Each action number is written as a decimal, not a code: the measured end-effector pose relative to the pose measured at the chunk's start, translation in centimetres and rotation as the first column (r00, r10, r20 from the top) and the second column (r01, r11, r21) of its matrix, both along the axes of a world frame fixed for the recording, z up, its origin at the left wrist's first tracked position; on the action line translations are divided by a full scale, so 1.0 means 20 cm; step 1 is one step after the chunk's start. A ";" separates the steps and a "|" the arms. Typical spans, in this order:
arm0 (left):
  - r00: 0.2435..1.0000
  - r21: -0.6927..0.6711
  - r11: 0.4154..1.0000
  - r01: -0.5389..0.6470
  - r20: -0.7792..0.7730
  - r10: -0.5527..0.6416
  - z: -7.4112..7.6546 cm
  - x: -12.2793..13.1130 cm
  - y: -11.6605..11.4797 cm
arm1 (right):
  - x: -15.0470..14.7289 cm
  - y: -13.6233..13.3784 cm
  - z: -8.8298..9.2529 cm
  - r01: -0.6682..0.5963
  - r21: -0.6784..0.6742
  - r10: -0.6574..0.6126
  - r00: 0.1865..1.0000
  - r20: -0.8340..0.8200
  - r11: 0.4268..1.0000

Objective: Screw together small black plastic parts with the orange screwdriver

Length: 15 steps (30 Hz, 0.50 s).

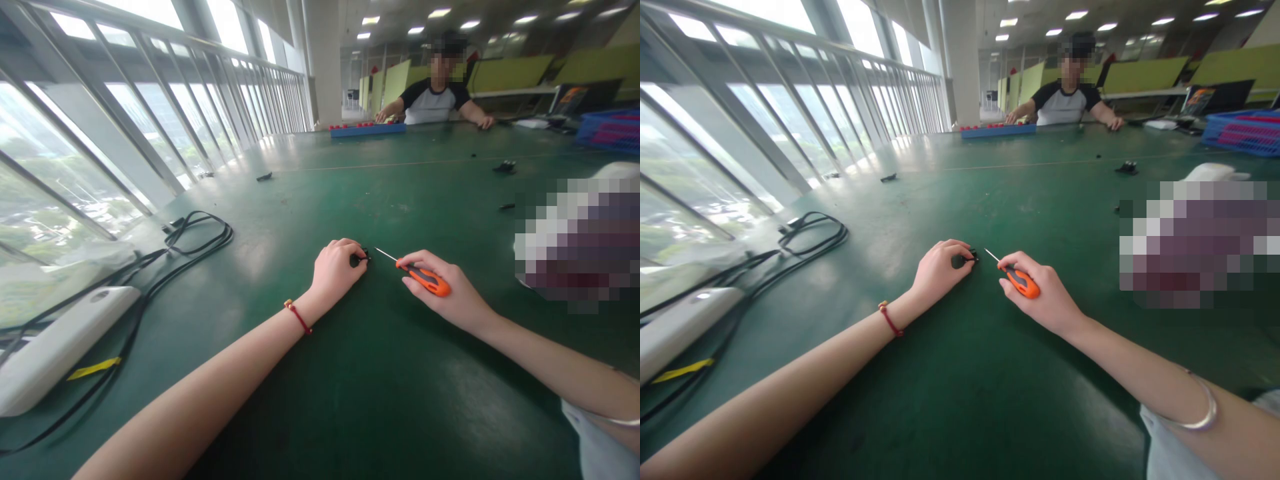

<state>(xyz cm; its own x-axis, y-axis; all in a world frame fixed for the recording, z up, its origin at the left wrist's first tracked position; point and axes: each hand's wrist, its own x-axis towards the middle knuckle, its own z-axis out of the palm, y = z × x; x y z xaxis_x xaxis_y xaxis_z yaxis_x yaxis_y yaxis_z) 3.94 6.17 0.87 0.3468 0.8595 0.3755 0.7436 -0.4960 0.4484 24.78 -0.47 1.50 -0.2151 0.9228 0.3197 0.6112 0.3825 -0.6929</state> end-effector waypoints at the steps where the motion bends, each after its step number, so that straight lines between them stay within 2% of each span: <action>1: 1.000 -0.004 1.000 -0.002 0.001 0.002 0.00 0.00 0.00 | 0.00 0.00 0.00 -0.005 0.000 0.005 1.000 0.006 1.000; 4: 0.999 -0.034 0.999 -0.014 0.041 0.015 0.02 -0.01 0.01 | 0.00 0.00 0.00 -0.021 -0.006 0.021 1.000 0.015 1.000; 7: 0.994 -0.061 0.997 -0.051 0.090 0.057 0.05 -0.10 0.03 | 0.00 -0.01 0.00 -0.032 -0.016 0.033 0.999 0.026 0.999; 9: 0.990 -0.057 0.993 -0.102 0.094 0.107 0.08 -0.24 0.05 | 0.00 0.00 0.00 -0.038 -0.029 0.039 0.999 0.033 0.999; 12: 0.959 -0.076 0.963 -0.260 0.093 0.266 0.12 -0.52 0.07 | 0.00 0.00 0.00 -0.040 -0.042 0.042 0.998 0.041 0.998; 15: 0.862 -0.083 0.861 -0.502 0.031 0.506 0.16 -0.81 0.03 | 0.00 0.00 -0.01 -0.041 -0.038 0.043 0.998 0.052 0.998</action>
<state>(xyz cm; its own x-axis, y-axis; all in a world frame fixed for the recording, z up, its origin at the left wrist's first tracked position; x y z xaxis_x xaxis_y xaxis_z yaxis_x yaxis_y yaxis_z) -12.17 6.77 4.04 -0.1584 0.9364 0.3133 0.8589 -0.0258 0.5114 24.69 -0.37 1.37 -0.2700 0.9235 0.2724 0.6311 0.3834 -0.6743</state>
